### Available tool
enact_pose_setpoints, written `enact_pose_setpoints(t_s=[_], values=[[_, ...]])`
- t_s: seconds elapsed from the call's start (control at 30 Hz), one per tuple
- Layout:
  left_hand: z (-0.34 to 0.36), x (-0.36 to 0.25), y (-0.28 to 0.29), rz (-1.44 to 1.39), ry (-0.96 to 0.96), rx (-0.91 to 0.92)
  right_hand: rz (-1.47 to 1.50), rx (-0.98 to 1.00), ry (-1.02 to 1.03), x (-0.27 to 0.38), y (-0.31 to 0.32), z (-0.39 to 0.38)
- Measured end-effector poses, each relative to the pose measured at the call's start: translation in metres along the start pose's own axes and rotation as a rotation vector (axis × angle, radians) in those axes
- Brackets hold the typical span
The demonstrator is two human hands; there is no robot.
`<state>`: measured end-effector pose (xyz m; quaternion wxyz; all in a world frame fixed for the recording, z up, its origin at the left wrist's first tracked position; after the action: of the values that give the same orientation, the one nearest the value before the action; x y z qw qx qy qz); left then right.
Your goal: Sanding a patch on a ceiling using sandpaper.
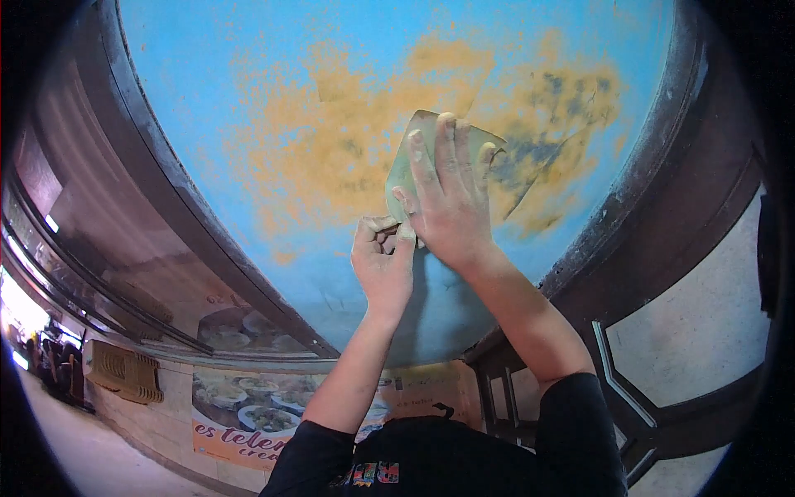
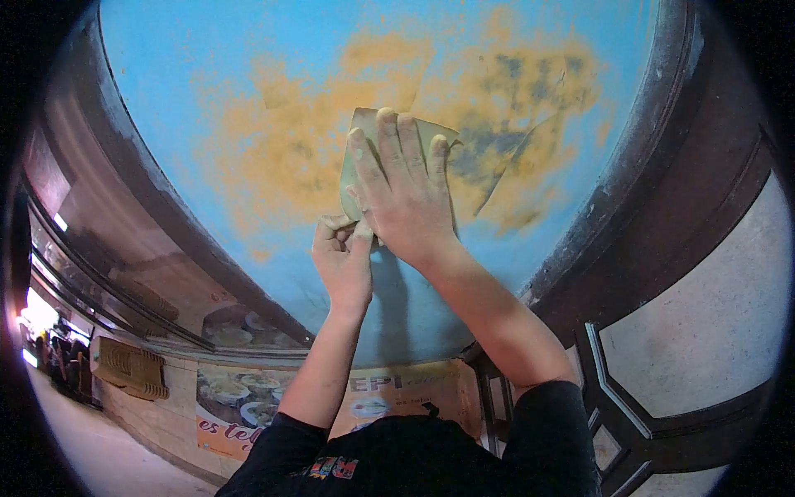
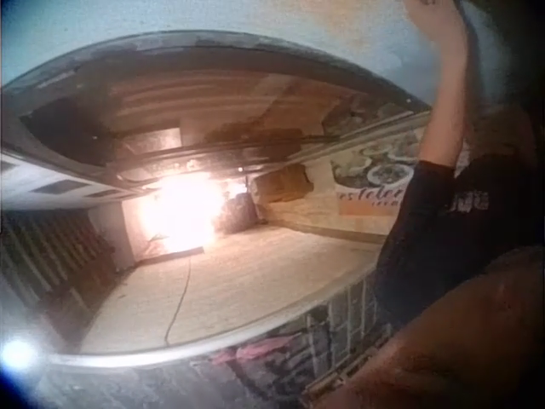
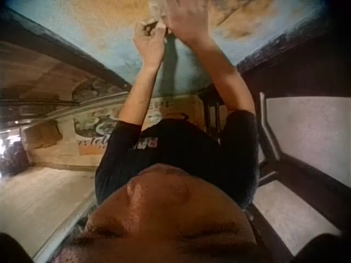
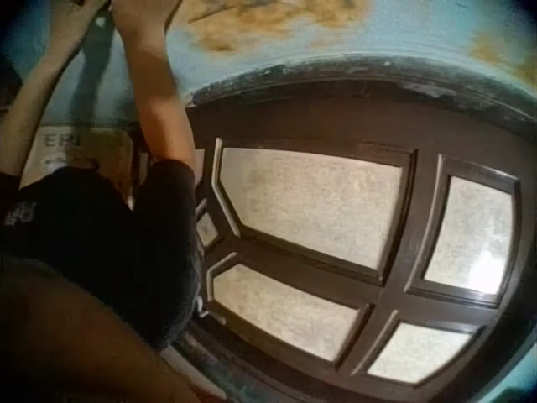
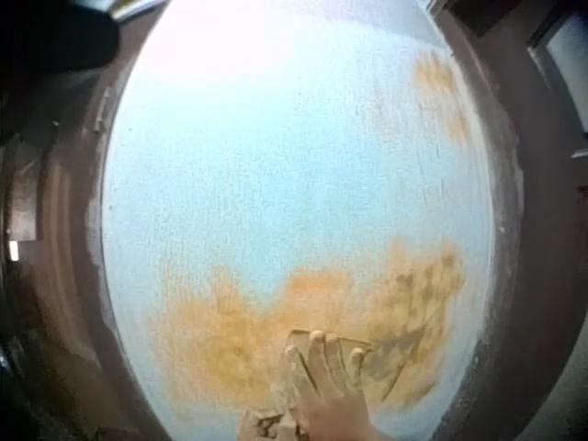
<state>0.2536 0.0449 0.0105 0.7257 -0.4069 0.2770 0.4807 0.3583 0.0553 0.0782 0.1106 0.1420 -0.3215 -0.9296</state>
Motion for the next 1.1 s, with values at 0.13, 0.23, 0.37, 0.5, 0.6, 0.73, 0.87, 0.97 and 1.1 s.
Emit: enact_pose_setpoints(t_s=[0.13, 0.23, 0.37, 0.5, 0.6, 0.73, 0.87, 0.97, 1.1], values=[[0.009, 0.034, -0.013, 0.188, -0.037, 0.018, 0.002, -0.065, -0.098, -0.033, -0.022, -0.009], [0.011, 0.043, -0.012, 0.56, -0.213, 0.137, 0.015, -0.058, -0.13, -0.053, -0.036, -0.011], [0.027, 0.067, 0.028, 0.871, -0.531, 0.009, -0.16, 0.01, 0.021, -0.091, -0.047, 0.005], [0.083, 0.078, 0.072, 1.086, -0.81, -0.105, -0.247, -0.036, -0.017, -0.102, -0.052, 0.033], [0.115, 0.089, 0.065, 1.316, -0.814, -0.121, -0.299, 0.0, 0.055, -0.116, -0.075, 0.031], [0.137, 0.13, 0.058, 1.335, -0.855, -0.164, -0.27, -0.065, 0.124, -0.142, -0.103, 0.028], [0.153, 0.162, 0.054, 1.335, -0.868, -0.148, -0.129, -0.25, 0.205, -0.168, -0.135, 0.022], [0.163, 0.185, 0.053, 1.327, -0.868, -0.145, -0.179, -0.299, 0.256, -0.183, -0.156, 0.017], [0.175, 0.213, 0.05, 1.317, -0.877, -0.145, -0.223, -0.473, 0.171, -0.193, -0.191, 0.009]])
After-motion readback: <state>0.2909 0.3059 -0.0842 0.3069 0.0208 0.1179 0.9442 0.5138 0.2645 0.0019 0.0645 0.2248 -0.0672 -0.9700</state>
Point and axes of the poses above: each hand's wrist, its own z-axis towards the middle knuckle, its own y-axis out of the back of the hand, x = y × z, the point moved 1 cm from there along z, towards the middle knuckle, and after that the axes turned 13 degrees about x, right-handed, at the moved point
